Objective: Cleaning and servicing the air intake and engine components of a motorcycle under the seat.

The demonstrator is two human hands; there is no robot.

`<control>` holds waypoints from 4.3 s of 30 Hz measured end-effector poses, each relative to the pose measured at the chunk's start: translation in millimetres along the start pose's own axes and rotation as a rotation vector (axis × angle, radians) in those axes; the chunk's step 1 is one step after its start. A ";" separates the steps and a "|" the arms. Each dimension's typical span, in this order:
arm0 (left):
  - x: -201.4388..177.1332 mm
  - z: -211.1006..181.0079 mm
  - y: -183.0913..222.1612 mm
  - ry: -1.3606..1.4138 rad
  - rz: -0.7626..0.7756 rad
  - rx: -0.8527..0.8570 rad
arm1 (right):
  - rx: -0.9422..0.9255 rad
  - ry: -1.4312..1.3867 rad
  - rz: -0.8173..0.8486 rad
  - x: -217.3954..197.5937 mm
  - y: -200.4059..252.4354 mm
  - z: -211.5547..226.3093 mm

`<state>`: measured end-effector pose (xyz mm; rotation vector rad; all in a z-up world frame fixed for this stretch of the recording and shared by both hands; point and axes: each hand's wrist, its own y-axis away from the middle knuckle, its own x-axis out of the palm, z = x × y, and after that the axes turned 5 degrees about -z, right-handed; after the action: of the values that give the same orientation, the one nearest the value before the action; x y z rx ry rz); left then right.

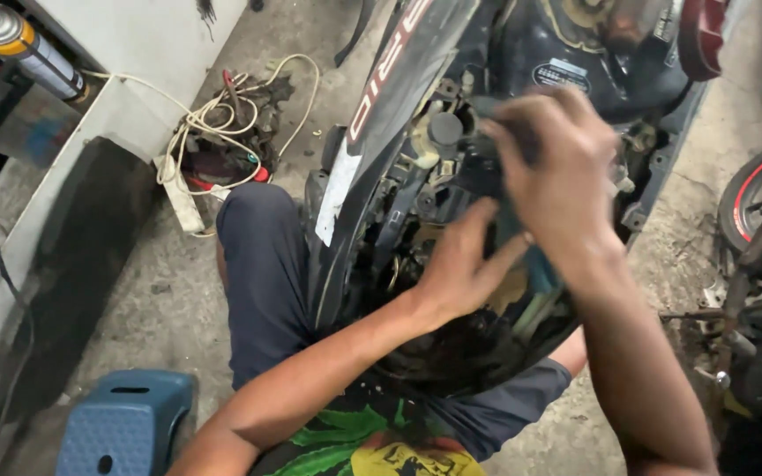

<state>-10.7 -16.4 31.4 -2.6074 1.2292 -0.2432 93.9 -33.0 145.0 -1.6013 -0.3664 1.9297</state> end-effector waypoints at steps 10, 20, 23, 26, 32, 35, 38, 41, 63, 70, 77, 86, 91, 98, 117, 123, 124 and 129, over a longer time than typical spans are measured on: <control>-11.2 -2.0 3.1 0.169 0.028 -0.086 | -0.197 0.635 0.227 21.7 17.4 -11.5; 3.7 19.6 7.8 0.232 -0.053 0.023 | -0.033 0.310 0.222 45.3 14.4 -31.5; 0.4 12.2 8.3 0.256 0.019 0.005 | 0.030 0.436 0.398 33.4 17.4 -23.8; 5.2 7.3 7.3 0.211 0.006 -0.001 | 0.012 0.442 0.490 30.7 14.3 -21.9; 21.3 1.8 9.2 0.216 -0.005 -0.007 | -0.239 0.547 0.410 32.3 21.4 -37.7; 17.1 -14.8 5.8 0.178 -0.011 0.005 | -0.368 0.638 0.356 21.2 18.7 -33.0; 15.7 -15.8 7.0 0.153 -0.004 0.005 | -0.383 0.611 0.336 12.0 21.3 -25.5; 15.1 -15.4 10.5 0.205 0.009 -0.009 | -0.334 0.611 0.315 10.3 29.6 -23.5; 3.9 -22.4 16.8 0.181 0.024 -0.090 | -0.528 0.578 0.292 35.9 26.3 -41.3; 0.6 -21.9 14.9 0.175 0.025 -0.146 | -0.516 0.366 0.364 -18.1 19.0 -24.5; 0.6 -17.8 17.7 0.201 -0.069 -0.266 | -0.165 0.458 -0.150 8.3 38.3 -27.9; -12.6 -10.3 17.1 0.134 -0.061 -0.248 | -0.257 0.674 0.185 16.7 34.5 -27.1; -6.0 -17.1 25.3 0.116 0.046 -0.274 | -0.241 0.676 0.120 8.0 53.9 -29.5; -2.4 -21.5 28.3 0.080 0.148 -0.305 | 0.008 0.649 -0.117 4.3 104.1 -31.8; 5.1 30.3 14.7 0.076 0.076 -0.249 | 0.353 0.295 -0.291 40.3 85.5 -68.8; 13.9 16.2 18.7 0.031 0.073 -0.176 | 0.461 0.393 -0.430 30.0 78.4 -32.0; 12.9 22.7 17.6 0.030 0.069 -0.180 | 0.460 0.390 -0.426 34.3 76.7 -31.9; 0.9 29.8 11.3 0.092 0.136 -0.263 | 0.435 0.415 -0.234 36.2 78.2 -54.3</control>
<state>-10.8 -19.5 -0.4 -2.7393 1.5591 -0.1887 121.7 -81.1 59.6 -1.5320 0.0391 1.3434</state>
